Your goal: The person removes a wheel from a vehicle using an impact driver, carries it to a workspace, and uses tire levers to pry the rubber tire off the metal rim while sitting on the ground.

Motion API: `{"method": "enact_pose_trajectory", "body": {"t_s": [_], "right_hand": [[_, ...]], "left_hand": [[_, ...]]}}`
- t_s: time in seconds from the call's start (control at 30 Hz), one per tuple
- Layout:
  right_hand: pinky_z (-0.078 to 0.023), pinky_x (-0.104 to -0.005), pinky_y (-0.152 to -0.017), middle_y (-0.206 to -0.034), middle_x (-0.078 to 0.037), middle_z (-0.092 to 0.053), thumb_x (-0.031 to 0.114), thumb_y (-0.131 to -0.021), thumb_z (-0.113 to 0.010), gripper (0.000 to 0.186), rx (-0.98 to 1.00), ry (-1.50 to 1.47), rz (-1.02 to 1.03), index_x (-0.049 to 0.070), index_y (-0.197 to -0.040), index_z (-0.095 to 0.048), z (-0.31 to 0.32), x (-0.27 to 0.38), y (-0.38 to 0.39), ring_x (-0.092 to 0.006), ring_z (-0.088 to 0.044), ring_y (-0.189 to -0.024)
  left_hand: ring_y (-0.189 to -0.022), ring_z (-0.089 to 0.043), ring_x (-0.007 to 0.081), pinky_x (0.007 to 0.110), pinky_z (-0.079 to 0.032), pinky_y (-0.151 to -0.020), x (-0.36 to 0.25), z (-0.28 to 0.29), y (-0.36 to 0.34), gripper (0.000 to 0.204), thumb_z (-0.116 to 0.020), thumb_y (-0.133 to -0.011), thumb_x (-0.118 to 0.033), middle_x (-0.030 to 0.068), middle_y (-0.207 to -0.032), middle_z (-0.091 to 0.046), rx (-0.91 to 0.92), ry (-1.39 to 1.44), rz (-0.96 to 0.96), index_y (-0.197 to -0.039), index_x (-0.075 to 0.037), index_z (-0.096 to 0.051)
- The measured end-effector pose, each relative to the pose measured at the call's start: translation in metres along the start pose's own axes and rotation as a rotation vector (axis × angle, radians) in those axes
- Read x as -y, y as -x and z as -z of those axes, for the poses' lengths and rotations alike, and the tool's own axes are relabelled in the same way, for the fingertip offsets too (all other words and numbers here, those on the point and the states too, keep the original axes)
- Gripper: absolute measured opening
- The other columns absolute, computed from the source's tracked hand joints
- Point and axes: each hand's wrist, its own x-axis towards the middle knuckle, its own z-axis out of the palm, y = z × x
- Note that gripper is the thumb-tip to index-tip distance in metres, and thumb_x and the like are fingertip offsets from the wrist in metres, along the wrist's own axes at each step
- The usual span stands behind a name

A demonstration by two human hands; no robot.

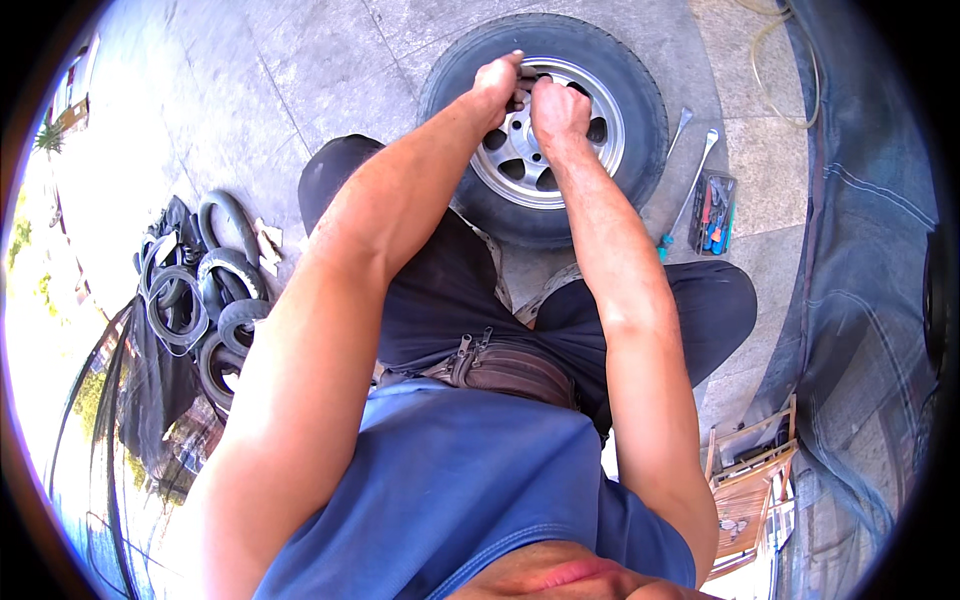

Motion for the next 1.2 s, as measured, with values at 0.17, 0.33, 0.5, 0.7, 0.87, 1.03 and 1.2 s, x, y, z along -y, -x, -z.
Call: {"method": "enact_pose_trajectory", "body": {"t_s": [0.17, 0.33, 0.5, 0.7, 0.87, 1.03, 1.2], "right_hand": [[-0.052, -0.0378, -0.055, -0.074, -0.013, -0.07, 0.028, -0.088, -0.075, 0.031, 0.201, -0.688, -0.464, -0.002, -0.081, -0.073, -0.007, -0.016, -0.014, -0.0242, -0.067, -0.063], [-0.041, -0.0326, -0.043, -0.065, -0.007, -0.063, 0.02, -0.085, -0.076, 0.025, 0.304, -0.905, -0.648, 0.001, -0.072, -0.069, -0.023, -0.029, -0.031, -0.0149, -0.053, -0.048], [-0.055, -0.0528, -0.082, -0.097, -0.023, -0.073, 0.024, -0.087, -0.067, 0.025, -0.077, -0.33, -0.26, 0.005, -0.104, -0.067, 0.003, 0.003, 0.003, -0.0396, -0.072, -0.096], [-0.053, -0.0526, -0.089, -0.104, -0.026, -0.071, 0.022, -0.09, -0.064, 0.027, -0.052, -0.448, -0.274, 0.003, -0.109, -0.064, 0.008, -0.004, 0.014, -0.042, -0.069, -0.104], [-0.052, -0.0477, -0.097, -0.115, -0.028, -0.069, 0.035, -0.091, -0.064, 0.042, 0.151, -0.552, -0.378, 0.001, -0.114, -0.071, 0.01, -0.014, 0.009, -0.0412, -0.066, -0.113], [-0.052, -0.0445, -0.098, -0.122, -0.027, -0.067, 0.039, -0.088, -0.067, 0.049, 0.306, -0.53, -0.364, -0.001, -0.115, -0.072, 0.002, -0.028, -0.008, -0.037, -0.065, -0.119], [-0.054, -0.0423, -0.096, -0.122, -0.024, -0.069, 0.029, -0.085, -0.07, 0.041, 0.303, -0.565, -0.419, 0.001, -0.114, -0.072, 0.01, -0.017, -0.008, -0.0331, -0.067, -0.116]], "left_hand": [[-0.061, -0.061, 0.015, 0.032, -0.049, -0.05, 0.016, -0.005, -0.011, 0.017, -0.068, -0.09, -0.012, 0.0088, -0.082, -0.071, -0.187, -0.487, -0.136, -0.098, 0.002, -0.075], [-0.067, -0.065, 0.0162, 0.033, -0.053, -0.055, 0.014, -0.012, -0.01, 0.02, -0.071, -0.088, -0.012, 0.0089, -0.085, -0.072, -0.208, -0.579, -0.122, -0.103, 0.001, -0.075], [-0.09, -0.074, 0.0272, 0.039, -0.06, -0.077, 0.011, -0.009, -0.005, 0.038, -0.076, -0.082, -0.027, 0.0175, -0.101, -0.075, -0.296, -0.861, -0.196, -0.111, -0.002, -0.074], [-0.103, -0.073, 0.0321, 0.041, -0.058, -0.091, 0.007, -0.019, 0.005, 0.048, -0.081, -0.075, -0.041, 0.0196, -0.108, -0.074, -0.337, -0.925, -0.216, -0.108, -0.007, -0.076], [-0.096, -0.075, 0.0279, 0.043, -0.061, -0.081, 0.028, -0.011, -0.031, 0.034, -0.084, -0.076, -0.027, 0.0156, -0.103, -0.076, -0.432, -0.879, -0.234, -0.104, -0.009, -0.078], [-0.089, -0.075, 0.0275, 0.044, -0.062, -0.073, 0.03, -0.025, -0.014, 0.026, -0.078, -0.079, -0.021, 0.0136, -0.102, -0.076, -0.437, -0.794, -0.256, -0.103, -0.011, -0.077], [-0.098, -0.073, 0.0326, 0.042, -0.059, -0.086, 0.034, -0.011, -0.029, 0.026, -0.069, -0.082, -0.02, 0.0169, -0.104, -0.075, -0.445, -0.943, -0.343, -0.106, -0.012, -0.076]]}}
